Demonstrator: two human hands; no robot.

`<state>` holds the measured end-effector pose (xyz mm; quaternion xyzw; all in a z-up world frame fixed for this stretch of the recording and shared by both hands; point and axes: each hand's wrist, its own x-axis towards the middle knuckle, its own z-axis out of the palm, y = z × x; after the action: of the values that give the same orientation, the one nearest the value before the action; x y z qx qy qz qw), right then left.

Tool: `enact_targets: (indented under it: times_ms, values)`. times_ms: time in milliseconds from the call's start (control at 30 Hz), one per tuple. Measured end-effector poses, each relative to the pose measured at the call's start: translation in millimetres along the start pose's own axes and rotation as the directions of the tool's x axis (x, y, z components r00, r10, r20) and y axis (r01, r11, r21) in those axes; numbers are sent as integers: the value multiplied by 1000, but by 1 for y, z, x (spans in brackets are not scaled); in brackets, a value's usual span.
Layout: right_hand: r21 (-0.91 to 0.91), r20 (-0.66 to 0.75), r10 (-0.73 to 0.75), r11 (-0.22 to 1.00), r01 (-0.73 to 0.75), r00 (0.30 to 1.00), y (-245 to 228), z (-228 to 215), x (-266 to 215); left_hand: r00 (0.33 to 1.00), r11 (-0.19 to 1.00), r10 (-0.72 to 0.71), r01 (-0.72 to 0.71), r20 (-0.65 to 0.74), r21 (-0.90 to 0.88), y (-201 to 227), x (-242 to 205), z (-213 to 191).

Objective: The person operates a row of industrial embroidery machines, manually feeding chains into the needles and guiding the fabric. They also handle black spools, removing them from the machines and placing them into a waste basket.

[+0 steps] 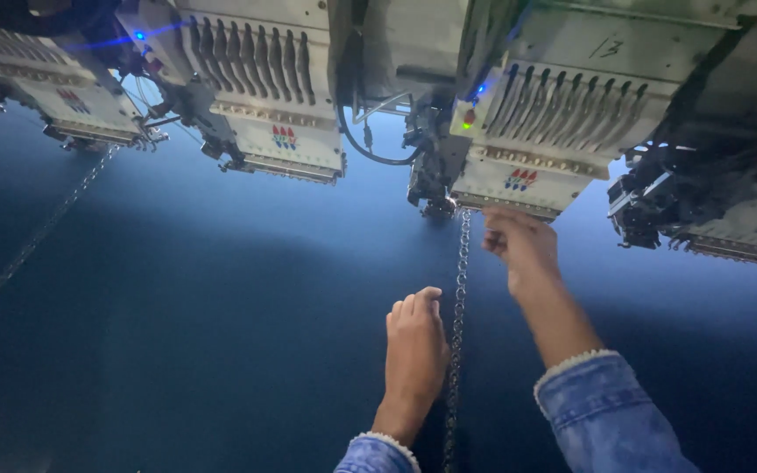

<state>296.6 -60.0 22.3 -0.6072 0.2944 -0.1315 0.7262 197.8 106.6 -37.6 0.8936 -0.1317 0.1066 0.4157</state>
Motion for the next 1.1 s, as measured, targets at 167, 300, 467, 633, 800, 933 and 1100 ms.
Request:
enact_targets:
  times_ms: [167, 300, 467, 633, 800, 933, 1100]
  values:
    - [119, -15, 90, 989, -87, 996, -12, -1, 3, 1000, 999, -8, 8, -4, -42, 3, -2, -7]
    - [267, -16, 60, 962, -54, 998, -19, -10, -36, 1000, 998, -17, 17, -7, -52, 7, -3, -13]
    - [-703, 148, -404, 599, 383, 903, 45, -73, -47, 1000, 997, -21, 22, 24, -76, 11, -6, -19]
    - [-917, 361, -548, -64, 393, 754, 79, -105, -22, 997, 998, -57, 58, 48, -26, 12, -8, -3]
    - [-929, 350, -388, -31, 368, 853, 71, -90, -2, 998, 999, 11, -14, 64, 42, 19, -12, -1]
    - [-846, 504, -404, -52, 531, 763, 61, -81, -38, 993, 991, -74, 83, 97, -100, 27, -15, -10]
    - [-637, 692, -338, 131, 760, 638, 54, -84, -123, 986, 933, -128, 155, 104, -325, 29, -32, -32]
